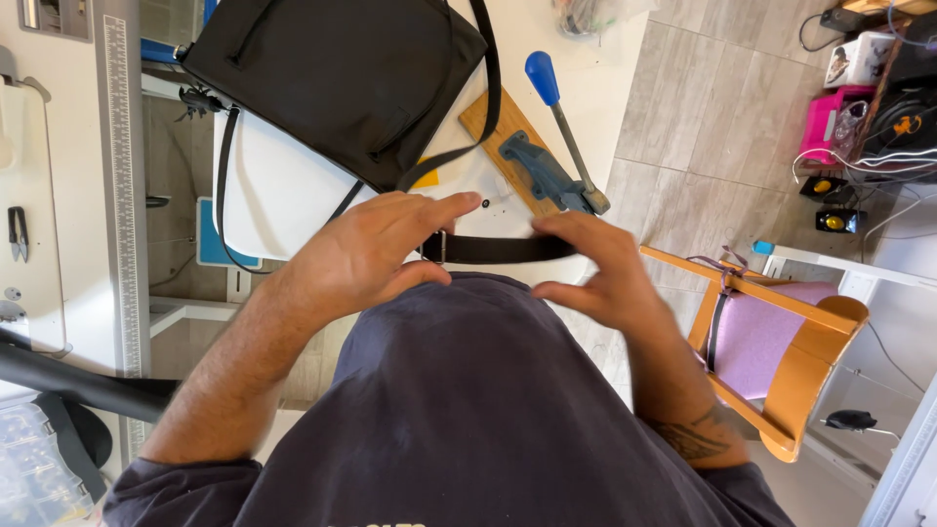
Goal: Attaching a reinforcement component to a leather strap and marking it with a pen using a template
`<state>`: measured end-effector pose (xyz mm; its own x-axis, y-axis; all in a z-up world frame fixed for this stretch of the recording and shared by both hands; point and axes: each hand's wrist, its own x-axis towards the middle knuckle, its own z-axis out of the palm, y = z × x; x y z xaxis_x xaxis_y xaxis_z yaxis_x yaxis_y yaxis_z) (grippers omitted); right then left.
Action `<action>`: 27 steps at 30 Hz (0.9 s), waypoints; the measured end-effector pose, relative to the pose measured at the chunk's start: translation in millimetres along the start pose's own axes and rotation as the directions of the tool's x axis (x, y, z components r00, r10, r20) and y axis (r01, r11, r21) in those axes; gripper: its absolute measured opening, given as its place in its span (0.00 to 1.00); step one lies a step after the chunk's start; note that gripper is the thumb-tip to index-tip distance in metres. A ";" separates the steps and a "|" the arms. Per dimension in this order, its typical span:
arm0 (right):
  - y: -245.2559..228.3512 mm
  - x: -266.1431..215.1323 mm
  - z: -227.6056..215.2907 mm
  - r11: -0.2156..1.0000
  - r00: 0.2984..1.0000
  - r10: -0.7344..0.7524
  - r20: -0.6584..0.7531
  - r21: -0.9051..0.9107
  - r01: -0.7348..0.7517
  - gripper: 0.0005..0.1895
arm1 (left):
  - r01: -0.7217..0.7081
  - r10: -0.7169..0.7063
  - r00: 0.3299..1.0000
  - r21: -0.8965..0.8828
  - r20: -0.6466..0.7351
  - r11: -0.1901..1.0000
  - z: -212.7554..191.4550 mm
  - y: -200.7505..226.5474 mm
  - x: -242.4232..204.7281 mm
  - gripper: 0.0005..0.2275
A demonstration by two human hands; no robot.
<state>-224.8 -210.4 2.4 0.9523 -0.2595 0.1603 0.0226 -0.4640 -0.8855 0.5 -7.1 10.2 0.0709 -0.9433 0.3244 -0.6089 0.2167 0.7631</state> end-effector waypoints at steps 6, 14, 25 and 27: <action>-9.2 33.8 39.4 0.939 0.962 -0.274 0.008 -0.216 0.270 0.31 | 0.081 -0.068 0.994 -0.164 0.084 0.983 12.0 -2.7 18.3 0.47; -3.6 38.7 54.4 0.901 0.953 -0.268 0.138 -0.315 0.299 0.29 | 0.263 -0.227 0.963 -0.343 0.143 0.902 15.6 -10.3 9.2 0.57; 2.1 39.5 44.1 0.917 0.954 -0.297 0.036 -0.268 0.296 0.20 | 0.421 -0.404 0.907 -0.256 0.119 0.870 4.2 -10.9 1.4 0.29; 9.4 39.7 34.6 0.907 0.950 -0.311 0.027 -0.290 0.305 0.20 | 0.417 -0.409 0.909 -0.236 0.082 0.878 -4.7 -23.2 -8.2 0.27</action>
<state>-176.3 -195.8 -14.6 0.9060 -0.0790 0.4158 0.2231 -0.7458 -0.6277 17.8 -3.2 -7.6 0.2483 -0.9666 -0.0634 -0.3183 -0.1433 0.9371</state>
